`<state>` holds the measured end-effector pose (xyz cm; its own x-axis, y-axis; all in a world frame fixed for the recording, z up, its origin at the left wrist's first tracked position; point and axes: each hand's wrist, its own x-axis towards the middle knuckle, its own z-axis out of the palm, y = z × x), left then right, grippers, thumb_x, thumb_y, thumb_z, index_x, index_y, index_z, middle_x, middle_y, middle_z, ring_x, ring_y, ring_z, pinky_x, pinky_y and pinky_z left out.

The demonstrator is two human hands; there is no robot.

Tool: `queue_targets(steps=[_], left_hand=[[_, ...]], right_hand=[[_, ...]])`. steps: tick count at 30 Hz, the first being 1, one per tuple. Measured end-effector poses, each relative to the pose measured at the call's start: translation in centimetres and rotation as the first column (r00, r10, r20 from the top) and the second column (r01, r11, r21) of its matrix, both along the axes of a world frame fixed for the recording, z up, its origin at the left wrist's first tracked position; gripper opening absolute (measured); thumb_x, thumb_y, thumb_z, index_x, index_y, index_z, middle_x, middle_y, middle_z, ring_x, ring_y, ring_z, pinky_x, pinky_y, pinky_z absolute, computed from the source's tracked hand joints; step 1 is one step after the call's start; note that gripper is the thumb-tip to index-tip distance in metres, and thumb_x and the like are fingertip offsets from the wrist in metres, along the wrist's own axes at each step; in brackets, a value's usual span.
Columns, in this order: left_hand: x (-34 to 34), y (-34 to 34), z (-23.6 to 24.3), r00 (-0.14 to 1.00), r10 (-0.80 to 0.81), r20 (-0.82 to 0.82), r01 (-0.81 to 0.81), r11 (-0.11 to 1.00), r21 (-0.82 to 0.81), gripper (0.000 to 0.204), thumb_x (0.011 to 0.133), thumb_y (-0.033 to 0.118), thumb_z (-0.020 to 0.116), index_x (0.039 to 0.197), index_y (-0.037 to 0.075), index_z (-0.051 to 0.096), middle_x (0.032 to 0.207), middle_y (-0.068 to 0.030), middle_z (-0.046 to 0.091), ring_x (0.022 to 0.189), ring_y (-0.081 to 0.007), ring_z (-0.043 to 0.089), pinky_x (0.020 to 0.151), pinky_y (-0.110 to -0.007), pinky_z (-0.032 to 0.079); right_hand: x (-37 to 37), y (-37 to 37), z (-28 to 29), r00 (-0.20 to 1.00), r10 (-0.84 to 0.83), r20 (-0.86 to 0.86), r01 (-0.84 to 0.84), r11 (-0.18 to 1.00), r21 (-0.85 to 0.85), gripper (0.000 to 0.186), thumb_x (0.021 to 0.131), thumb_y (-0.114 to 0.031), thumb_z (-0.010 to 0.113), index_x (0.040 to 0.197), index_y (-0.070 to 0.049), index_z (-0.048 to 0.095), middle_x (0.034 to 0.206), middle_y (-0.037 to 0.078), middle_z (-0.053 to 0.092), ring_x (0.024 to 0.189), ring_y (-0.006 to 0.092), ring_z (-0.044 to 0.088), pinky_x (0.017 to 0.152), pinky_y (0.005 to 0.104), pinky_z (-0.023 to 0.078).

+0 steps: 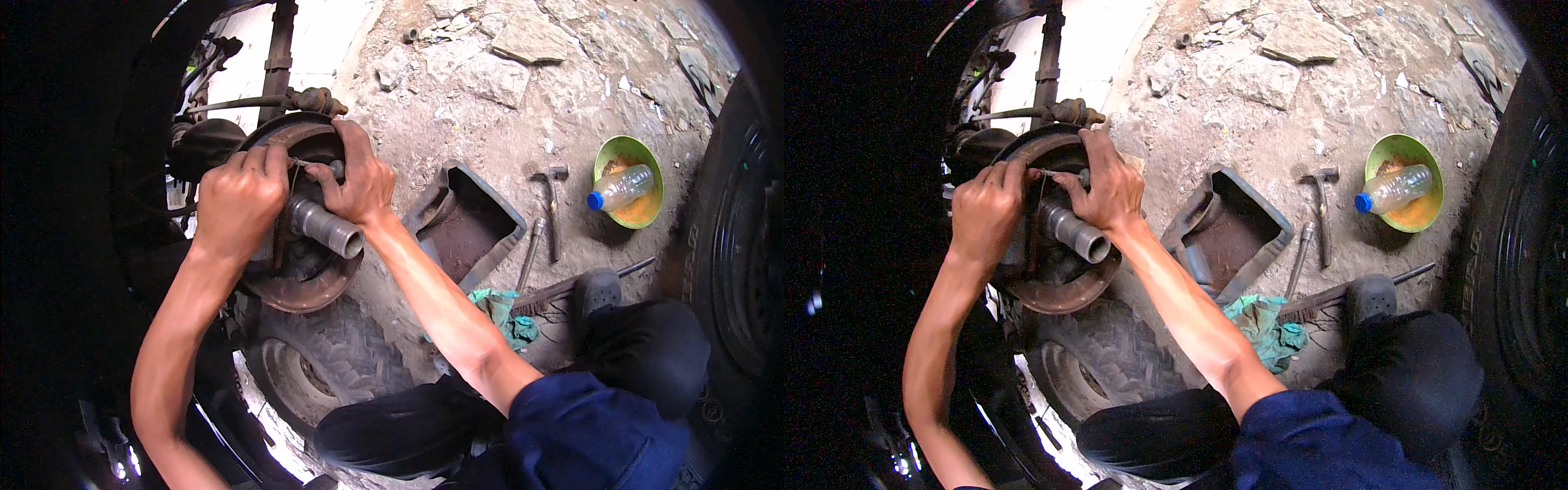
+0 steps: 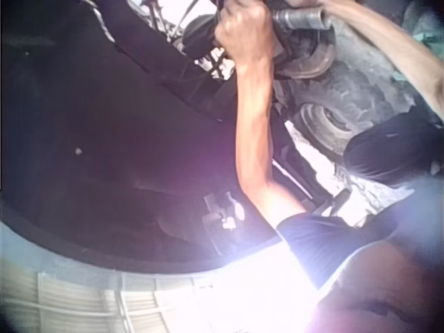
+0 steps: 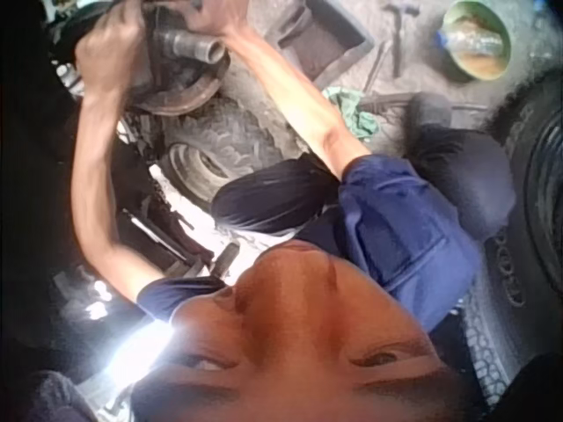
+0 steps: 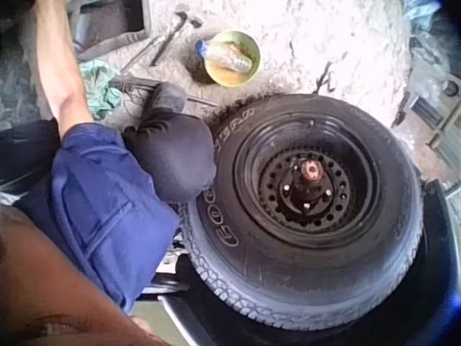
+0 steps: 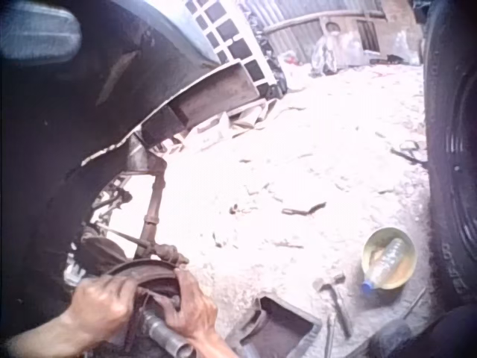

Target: The person works on a drum brake assembly of a vehicle, handling springs and components with their hands and using a tool to adjust the mechanism.

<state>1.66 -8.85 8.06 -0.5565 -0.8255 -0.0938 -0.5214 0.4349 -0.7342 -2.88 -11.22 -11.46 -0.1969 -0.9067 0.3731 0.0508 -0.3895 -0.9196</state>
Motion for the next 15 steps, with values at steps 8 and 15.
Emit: queue_targets(steps=[8,15], left_hand=[[0.28,-0.21,0.20,0.998,-0.031,-0.063,0.033,0.999,0.024,0.008,0.079,0.011,0.064,0.082,0.006,0.059,0.073,-0.0077,0.064,0.067,-0.0202,0.066,0.055,-0.030,0.053],[0.04,-0.26,0.05,0.996,-0.041,-0.075,0.041,0.999,-0.005,0.010,0.079,0.012,0.066,0.081,0.007,0.058,0.071,-0.0052,0.061,0.064,-0.0188,0.064,0.054,-0.031,0.051]], right_hand=[[-0.43,-0.03,0.41,1.000,0.018,0.000,-0.018,1.000,0.012,0.065,0.083,-0.052,0.064,0.125,-0.004,0.052,0.116,0.016,0.060,0.088,0.0370,0.066,0.069,0.0439,0.053],[-0.16,-0.10,0.58,1.000,-0.020,0.020,0.021,1.000,-0.010,0.064,0.081,-0.049,0.068,0.123,-0.003,0.054,0.113,0.016,0.063,0.088,0.0369,0.067,0.068,0.0410,0.054]])
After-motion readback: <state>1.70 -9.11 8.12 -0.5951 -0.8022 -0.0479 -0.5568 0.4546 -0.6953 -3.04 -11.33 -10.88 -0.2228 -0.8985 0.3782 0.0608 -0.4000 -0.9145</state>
